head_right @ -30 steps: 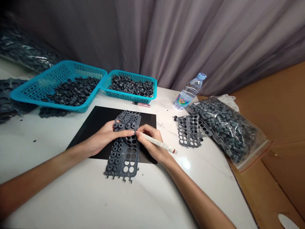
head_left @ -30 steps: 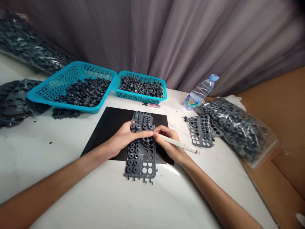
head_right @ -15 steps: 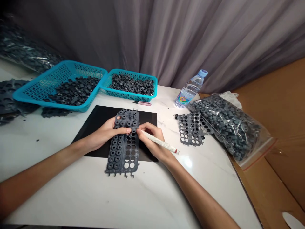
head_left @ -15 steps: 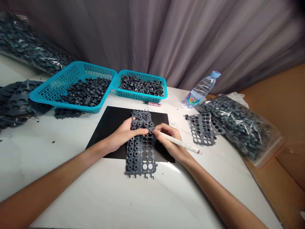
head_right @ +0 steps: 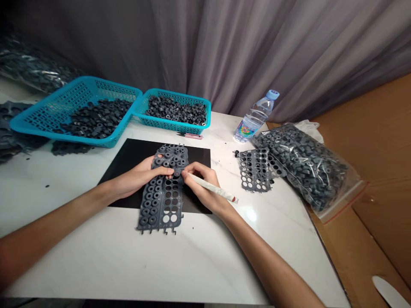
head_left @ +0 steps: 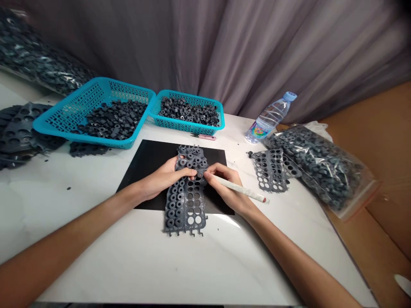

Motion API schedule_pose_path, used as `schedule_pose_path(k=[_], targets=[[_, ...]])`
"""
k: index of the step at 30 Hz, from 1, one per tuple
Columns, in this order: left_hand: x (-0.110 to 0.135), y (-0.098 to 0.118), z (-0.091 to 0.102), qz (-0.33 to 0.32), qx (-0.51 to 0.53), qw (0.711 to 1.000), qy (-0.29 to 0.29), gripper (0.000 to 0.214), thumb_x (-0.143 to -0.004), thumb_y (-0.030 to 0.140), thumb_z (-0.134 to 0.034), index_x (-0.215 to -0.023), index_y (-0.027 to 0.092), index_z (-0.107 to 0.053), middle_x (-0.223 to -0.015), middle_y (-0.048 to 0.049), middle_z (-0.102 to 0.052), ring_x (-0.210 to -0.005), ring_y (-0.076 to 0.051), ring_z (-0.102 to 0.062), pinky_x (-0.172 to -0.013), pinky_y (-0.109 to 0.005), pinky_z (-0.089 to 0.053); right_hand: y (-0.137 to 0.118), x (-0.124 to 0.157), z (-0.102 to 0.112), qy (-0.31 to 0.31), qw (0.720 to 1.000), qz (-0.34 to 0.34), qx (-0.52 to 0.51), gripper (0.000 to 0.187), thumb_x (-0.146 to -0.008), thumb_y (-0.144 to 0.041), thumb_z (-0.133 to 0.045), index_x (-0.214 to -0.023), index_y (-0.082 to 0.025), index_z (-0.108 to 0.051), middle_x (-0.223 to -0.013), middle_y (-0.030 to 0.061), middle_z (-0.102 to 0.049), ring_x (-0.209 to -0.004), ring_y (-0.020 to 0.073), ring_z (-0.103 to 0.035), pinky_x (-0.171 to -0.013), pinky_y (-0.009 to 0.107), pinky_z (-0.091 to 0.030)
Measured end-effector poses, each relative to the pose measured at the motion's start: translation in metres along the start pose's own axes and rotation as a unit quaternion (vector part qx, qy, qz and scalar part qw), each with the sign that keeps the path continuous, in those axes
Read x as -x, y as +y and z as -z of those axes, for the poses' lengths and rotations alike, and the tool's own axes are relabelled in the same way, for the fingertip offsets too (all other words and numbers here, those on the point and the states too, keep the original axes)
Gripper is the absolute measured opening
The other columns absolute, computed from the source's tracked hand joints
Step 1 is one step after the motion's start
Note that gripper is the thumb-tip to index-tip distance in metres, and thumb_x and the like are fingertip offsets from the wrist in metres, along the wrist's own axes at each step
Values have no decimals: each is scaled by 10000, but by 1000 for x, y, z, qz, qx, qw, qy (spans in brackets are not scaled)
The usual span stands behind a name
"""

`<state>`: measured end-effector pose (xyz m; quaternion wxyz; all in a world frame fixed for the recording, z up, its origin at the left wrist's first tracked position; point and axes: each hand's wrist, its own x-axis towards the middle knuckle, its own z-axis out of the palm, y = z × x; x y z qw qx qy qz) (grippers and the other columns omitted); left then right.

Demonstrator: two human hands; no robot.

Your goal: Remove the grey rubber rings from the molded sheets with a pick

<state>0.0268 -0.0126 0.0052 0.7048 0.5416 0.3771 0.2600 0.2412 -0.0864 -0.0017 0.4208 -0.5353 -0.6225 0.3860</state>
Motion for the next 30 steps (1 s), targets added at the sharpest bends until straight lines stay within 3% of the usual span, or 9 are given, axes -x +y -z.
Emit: schedule_pose_path(k=[18, 24, 30], targets=[[2, 5, 2, 20, 7, 999, -30, 268, -848, 406, -805, -889, 176, -673, -960, -32, -674, -955, -206, -610, -898, -316, -448, -1, -2, 0, -5, 1000, 2, -1, 306, -996, -472, -650, -871, -196, -606, -769, -14, -523, -698, 140, -455, -629, 269, -351], [2, 2, 1, 15, 15, 1000, -22, 267, -840, 396, -803, -953, 186, -683, -989, -40, -694, -981, -228, -638, -912, -335, -466, 0, -2, 1, -5, 1000, -7, 0, 340, -981, -526, -651, -890, -200, -619, -770, -7, -522, -692, 150, -443, -620, 276, -345], [1, -1, 0, 20, 27, 999, -5, 360, -828, 409, -822, -1078, 192, -681, -1072, -54, -709, -1052, -248, -648, -947, -357, -476, 2, -2, 0, -7, 1000, -6, -17, 299, -1000, -468, -629, -886, -192, -619, -788, -1, -532, -704, 147, -459, -622, 278, -346]])
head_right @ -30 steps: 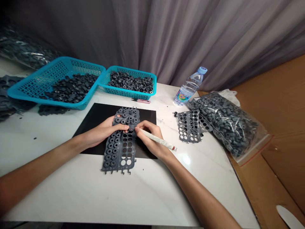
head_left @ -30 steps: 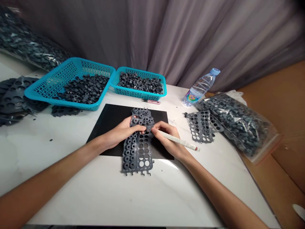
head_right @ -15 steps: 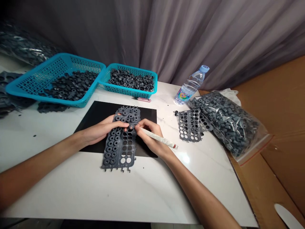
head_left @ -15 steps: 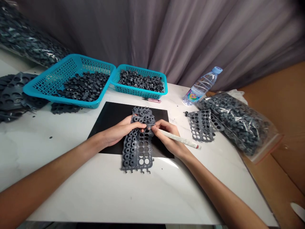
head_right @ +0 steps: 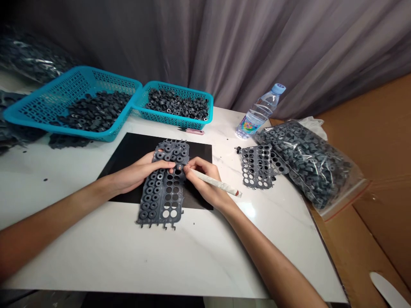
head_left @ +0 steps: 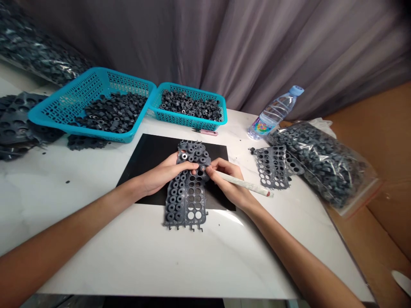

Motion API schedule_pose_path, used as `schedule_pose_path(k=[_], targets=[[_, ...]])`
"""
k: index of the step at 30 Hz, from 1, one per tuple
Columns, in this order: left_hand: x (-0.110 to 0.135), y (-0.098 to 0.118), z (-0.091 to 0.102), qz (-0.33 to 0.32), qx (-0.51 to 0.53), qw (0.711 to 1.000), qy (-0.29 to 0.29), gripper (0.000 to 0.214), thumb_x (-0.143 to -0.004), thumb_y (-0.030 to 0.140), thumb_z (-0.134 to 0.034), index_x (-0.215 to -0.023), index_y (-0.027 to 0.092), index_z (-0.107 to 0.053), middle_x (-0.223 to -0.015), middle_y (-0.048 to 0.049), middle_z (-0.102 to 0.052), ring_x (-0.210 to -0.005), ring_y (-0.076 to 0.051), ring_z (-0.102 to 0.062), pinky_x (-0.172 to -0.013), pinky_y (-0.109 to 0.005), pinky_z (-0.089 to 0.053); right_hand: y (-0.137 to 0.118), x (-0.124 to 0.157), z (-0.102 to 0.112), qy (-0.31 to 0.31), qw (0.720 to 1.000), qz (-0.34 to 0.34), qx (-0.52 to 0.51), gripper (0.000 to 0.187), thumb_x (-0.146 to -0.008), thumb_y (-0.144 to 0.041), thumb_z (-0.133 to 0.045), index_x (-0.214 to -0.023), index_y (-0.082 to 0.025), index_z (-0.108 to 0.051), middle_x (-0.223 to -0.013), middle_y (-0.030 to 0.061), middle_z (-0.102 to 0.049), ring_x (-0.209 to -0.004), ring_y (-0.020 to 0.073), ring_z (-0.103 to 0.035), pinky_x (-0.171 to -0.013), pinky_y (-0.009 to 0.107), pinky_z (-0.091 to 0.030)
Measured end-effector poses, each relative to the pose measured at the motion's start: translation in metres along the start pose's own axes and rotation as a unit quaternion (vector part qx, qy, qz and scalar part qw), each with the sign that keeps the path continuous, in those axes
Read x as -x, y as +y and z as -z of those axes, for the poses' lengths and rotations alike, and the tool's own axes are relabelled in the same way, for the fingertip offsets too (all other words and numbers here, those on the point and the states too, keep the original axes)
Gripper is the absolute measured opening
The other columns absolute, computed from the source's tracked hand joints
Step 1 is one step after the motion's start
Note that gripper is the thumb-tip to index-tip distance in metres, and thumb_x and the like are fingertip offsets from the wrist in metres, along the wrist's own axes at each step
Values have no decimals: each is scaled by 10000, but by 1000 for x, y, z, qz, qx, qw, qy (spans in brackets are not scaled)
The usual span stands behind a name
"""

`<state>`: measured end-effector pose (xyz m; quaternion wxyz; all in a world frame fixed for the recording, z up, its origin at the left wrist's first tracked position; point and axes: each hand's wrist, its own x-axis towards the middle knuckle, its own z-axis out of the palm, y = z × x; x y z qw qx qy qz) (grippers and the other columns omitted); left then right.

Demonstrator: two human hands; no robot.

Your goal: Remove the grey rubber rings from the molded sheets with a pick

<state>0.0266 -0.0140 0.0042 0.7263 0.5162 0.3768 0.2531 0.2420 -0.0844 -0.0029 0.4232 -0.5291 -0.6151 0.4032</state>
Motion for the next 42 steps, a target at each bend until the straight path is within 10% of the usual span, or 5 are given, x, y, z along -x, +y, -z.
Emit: schedule_pose_path(k=[34, 42], targets=[[1, 7, 3, 11, -27, 1000, -7, 243, -793, 378, -792, -792, 174, -659, -863, -38, -655, -830, -202, -604, -746, -294, -473, 1, -2, -1, -15, 1000, -8, -8, 357, -959, -542, -669, -877, -198, -620, -764, -7, -542, -686, 145, -466, -610, 269, -351], [-2, -1, -6, -43, 30, 999, 8, 283, -793, 328, -831, -983, 186, -676, -908, -20, -686, -838, -187, -646, -792, -302, -522, -1, -2, 1, -2, 1000, -9, 7, 286, -993, -458, -630, -874, -198, -612, -781, -9, -517, -687, 142, -448, -612, 279, -349]])
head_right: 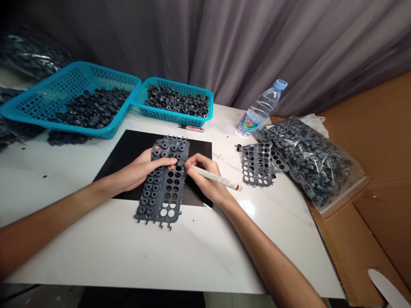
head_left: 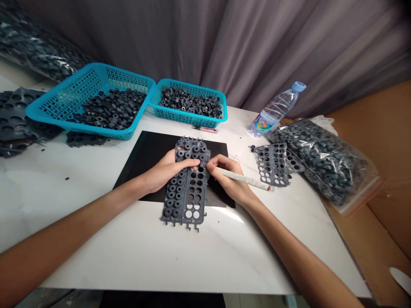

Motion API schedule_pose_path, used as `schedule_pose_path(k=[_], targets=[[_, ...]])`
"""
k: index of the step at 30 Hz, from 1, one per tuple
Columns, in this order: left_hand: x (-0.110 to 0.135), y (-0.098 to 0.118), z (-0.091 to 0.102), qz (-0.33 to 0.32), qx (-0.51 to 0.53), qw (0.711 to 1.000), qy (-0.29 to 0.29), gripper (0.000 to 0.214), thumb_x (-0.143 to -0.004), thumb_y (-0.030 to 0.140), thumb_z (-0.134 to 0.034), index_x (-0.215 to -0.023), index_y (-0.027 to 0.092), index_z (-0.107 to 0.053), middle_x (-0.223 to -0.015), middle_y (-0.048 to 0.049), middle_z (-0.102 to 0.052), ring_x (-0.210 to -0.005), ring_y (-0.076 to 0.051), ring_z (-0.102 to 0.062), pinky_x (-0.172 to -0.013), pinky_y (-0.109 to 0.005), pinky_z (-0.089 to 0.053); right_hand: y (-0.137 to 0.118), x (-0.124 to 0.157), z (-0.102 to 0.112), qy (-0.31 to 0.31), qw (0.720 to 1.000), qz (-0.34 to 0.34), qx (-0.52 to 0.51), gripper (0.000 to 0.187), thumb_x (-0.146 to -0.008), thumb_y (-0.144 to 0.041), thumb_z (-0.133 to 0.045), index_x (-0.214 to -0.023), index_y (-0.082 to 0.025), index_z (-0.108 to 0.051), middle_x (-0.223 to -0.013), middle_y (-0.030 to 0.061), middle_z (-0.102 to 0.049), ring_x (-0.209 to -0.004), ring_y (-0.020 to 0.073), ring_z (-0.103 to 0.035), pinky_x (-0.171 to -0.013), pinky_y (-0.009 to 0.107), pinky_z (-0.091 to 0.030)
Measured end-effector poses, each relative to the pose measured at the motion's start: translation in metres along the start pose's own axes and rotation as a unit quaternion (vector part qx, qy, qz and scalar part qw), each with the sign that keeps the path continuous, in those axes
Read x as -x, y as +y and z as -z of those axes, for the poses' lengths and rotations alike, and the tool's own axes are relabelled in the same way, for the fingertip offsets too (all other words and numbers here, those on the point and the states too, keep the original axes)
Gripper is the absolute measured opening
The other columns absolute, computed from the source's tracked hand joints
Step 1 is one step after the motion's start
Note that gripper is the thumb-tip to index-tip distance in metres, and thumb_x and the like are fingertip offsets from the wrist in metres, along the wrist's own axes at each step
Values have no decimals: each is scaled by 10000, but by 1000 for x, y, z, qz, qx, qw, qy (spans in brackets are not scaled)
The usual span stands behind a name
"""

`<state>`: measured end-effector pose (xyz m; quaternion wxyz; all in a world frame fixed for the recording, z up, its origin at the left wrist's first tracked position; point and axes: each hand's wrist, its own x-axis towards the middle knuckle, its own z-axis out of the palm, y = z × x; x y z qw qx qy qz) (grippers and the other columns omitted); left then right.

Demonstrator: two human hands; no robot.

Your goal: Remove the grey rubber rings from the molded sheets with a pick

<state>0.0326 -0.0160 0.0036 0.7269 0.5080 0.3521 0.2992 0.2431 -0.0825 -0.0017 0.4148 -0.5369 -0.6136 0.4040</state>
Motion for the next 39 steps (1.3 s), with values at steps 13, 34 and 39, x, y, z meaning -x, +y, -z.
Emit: schedule_pose_path(k=[13, 34, 39], targets=[[-4, -7, 1, -81, -64, 994, 44, 431, -781, 372, -872, -1093, 189, -639, -965, -54, -751, -880, -229, -713, -858, -374, -564, 2, -1, 0, 10, 1000, 13, 3, 221, -1002, -376, -608, -877, -194, -605, -782, -12, -526, -694, 140, -450, -617, 279, -347], [0, -18, 6, -349, -602, 702, 154, 362, -990, 167, -623, -1329, 206, -501, -1300, -129, -539, -1222, -307, -539, -1057, -484, -499, 11, -10, 5, 121, 992, 22, -3, 150, -931, -306, -644, -1014, -181, -650, -808, 3, -614, -702, 151, -544, -623, 266, -410], [-5, -14, 10, -323, -586, 743, 1, 329, -1078, 148, -458, -1365, 248, -583, -1305, -61, -641, -1217, -232, -602, -1117, -438, -469, 16, -9, 6, 68, 998, 2, -18, 193, -942, -371, -669, -873, -196, -626, -744, -5, -612, -632, 134, -541, -577, 261, -414]])
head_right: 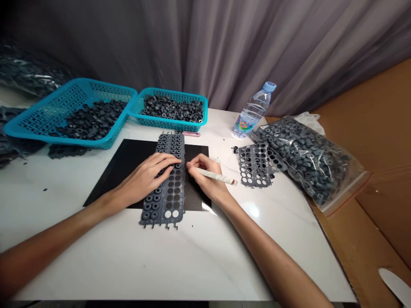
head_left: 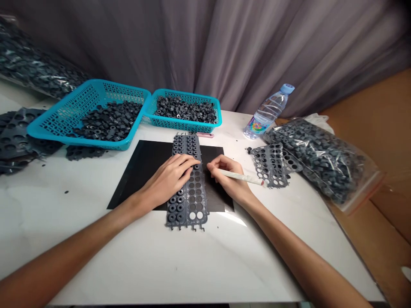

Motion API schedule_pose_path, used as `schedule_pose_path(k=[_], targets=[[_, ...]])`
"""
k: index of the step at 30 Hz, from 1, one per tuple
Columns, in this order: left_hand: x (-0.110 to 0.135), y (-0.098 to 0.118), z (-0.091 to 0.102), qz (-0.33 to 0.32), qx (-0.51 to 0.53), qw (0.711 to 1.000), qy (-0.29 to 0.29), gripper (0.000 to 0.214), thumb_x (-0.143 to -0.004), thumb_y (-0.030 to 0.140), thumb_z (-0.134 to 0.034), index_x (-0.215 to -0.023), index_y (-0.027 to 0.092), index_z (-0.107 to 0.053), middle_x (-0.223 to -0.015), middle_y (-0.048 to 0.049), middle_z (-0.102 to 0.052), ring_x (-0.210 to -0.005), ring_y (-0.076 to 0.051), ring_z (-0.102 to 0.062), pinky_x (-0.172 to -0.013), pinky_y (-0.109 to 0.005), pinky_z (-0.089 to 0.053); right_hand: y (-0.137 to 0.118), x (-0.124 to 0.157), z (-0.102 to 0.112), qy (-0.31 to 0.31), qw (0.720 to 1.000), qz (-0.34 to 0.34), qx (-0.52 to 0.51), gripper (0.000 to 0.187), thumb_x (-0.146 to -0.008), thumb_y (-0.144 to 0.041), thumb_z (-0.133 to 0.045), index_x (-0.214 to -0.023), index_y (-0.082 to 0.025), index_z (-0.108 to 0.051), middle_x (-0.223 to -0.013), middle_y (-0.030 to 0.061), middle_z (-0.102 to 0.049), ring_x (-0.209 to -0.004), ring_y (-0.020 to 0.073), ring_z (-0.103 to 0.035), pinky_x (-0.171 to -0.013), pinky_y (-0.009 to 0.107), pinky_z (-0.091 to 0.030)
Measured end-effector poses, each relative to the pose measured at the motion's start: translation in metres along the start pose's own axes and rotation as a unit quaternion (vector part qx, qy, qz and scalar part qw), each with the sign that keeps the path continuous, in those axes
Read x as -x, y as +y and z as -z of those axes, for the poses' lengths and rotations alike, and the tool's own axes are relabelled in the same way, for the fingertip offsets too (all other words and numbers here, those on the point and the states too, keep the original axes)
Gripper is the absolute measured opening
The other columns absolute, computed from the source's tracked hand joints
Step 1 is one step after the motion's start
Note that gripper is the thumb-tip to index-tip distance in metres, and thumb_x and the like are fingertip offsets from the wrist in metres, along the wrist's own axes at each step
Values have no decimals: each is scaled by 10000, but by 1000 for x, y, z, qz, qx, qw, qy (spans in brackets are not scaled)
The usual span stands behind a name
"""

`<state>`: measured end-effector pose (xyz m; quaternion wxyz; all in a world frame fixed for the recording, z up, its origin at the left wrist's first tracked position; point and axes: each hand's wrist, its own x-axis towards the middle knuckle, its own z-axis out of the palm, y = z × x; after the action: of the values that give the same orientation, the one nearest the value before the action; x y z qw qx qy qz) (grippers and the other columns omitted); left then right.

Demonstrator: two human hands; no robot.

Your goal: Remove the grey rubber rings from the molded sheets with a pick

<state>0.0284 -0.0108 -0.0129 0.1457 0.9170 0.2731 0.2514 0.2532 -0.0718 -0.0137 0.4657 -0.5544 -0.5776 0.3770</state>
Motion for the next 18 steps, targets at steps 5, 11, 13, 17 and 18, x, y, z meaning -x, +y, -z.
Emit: schedule_pose_path(k=[5, 11, 13, 17, 18], targets=[[-2, -5, 1, 1, 23, 1000, -7, 245, -1059, 227, -570, -1285, 225, -663, -1296, -59, -654, -1215, -228, -609, -1120, -427, -469, 4, -1, 0, -26, 1000, -5, -1, 81, -915, -265, -647, -877, -195, -663, -778, -2, -644, -659, 135, -580, -601, 261, -445], [1, -4, 4, -8, 33, 999, -14, 237, -1049, 224, -586, -1275, 210, -657, -1272, -65, -641, -1249, -239, -547, -1122, -428, -464, 1, 0, 2, -50, 999, 10, 2, 65, -905, -226, -629, -928, -192, -679, -873, 11, -668, -756, 148, -599, -679, 271, -472], [2, -2, 5, -8, 29, 999, -19, 241, -1049, 218, -583, -1278, 199, -652, -1265, -73, -635, -1245, -241, -546, -1120, -431, -467, 0, 0, 3, -61, 998, 4, 0, 84, -923, -259, -633, -944, -192, -678, -873, 12, -662, -763, 151, -596, -677, 273, -472], [3, 1, 6, -22, 12, 999, -25, 283, -1053, 199, -564, -1330, 198, -622, -1267, -82, -637, -1252, -242, -558, -1112, -435, -480, 2, -1, 3, -52, 999, -5, -8, 119, -944, -312, -644, -946, -195, -670, -857, 9, -647, -747, 149, -583, -659, 272, -469], [4, 2, 6, -26, 9, 999, -27, 294, -1055, 193, -559, -1344, 198, -612, -1267, -83, -642, -1252, -241, -564, -1109, -433, -485, 2, -1, 3, -48, 999, -5, -9, 125, -948, -319, -644, -942, -196, -667, -856, 9, -646, -741, 148, -581, -655, 271, -468]])
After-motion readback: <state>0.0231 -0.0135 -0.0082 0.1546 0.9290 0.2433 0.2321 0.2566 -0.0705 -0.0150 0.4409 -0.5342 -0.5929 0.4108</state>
